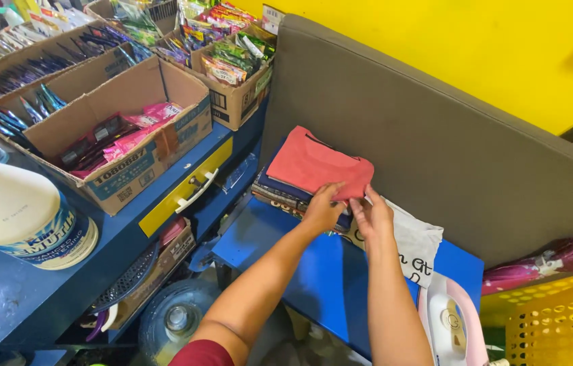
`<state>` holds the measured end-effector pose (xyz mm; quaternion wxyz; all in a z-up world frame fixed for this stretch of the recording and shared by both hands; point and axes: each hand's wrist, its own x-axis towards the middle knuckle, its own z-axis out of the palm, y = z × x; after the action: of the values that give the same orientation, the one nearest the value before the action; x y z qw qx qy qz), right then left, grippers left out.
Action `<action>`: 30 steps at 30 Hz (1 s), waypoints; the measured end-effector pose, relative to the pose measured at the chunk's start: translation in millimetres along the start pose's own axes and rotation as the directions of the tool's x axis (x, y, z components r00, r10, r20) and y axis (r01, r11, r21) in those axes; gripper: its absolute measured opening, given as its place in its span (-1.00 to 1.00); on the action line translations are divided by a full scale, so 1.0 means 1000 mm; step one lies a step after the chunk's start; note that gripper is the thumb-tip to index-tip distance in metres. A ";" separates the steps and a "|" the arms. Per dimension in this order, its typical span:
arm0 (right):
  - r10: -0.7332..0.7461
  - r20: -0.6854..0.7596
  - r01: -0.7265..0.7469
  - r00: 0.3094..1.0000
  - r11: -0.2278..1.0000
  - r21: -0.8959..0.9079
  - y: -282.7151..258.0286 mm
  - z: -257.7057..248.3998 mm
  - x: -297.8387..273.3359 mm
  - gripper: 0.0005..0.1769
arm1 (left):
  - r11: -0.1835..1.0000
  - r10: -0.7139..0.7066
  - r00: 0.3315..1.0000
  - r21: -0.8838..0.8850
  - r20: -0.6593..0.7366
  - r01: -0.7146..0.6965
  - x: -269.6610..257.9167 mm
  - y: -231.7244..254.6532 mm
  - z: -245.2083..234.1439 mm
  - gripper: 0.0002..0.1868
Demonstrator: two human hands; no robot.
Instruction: The person irons a red t-shirt on a blue table, folding it after ironing. They then iron a white t-shirt with a graphic print, folding it as well. The person repeats the ironing and folding process for the red t-shirt again.
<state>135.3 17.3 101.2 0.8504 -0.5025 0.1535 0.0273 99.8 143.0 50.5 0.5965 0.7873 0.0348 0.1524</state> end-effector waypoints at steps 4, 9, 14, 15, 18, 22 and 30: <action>0.170 0.005 -0.170 0.985 0.985 -0.043 0.015 0.000 0.051 -0.58 | 0.979 -0.137 0.989 -0.145 0.060 0.144 0.021 -0.014 0.003 -0.38; 0.079 0.020 -0.075 0.997 0.983 -0.166 0.023 -0.018 0.094 -0.63 | 0.898 -0.389 0.921 -0.211 0.033 0.387 0.036 -0.004 -0.012 -0.42; -0.147 0.611 0.381 0.778 0.884 -0.272 -0.094 -0.037 -0.079 -0.23 | 0.184 -0.442 0.854 -0.904 0.275 0.386 0.022 -0.027 0.010 -0.37; -0.144 0.608 0.378 0.781 0.884 -0.276 -0.098 -0.051 -0.089 -0.23 | 0.180 -0.445 0.851 -0.903 0.278 0.389 0.011 -0.030 0.027 -0.37; 0.098 0.802 0.647 0.589 0.538 -0.541 -0.095 -0.085 -0.136 -0.32 | 0.166 -0.457 0.820 -0.873 0.345 0.460 -0.029 -0.041 0.075 -0.39; 0.374 0.656 0.719 0.656 -0.046 -0.693 -0.081 -0.105 -0.188 -0.20 | 0.105 -0.487 0.729 -0.796 0.482 0.596 -0.079 -0.064 0.113 -0.41; 0.520 0.419 0.626 0.744 -0.324 -0.709 -0.033 -0.168 -0.201 -0.26 | -0.031 -0.537 0.532 -0.645 0.655 0.763 -0.131 -0.114 0.112 -0.42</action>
<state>-89.1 -122.6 111.5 0.0406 -0.9215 -0.2801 0.2660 20.9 40.3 -110.9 0.9117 0.2187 0.2513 -0.2403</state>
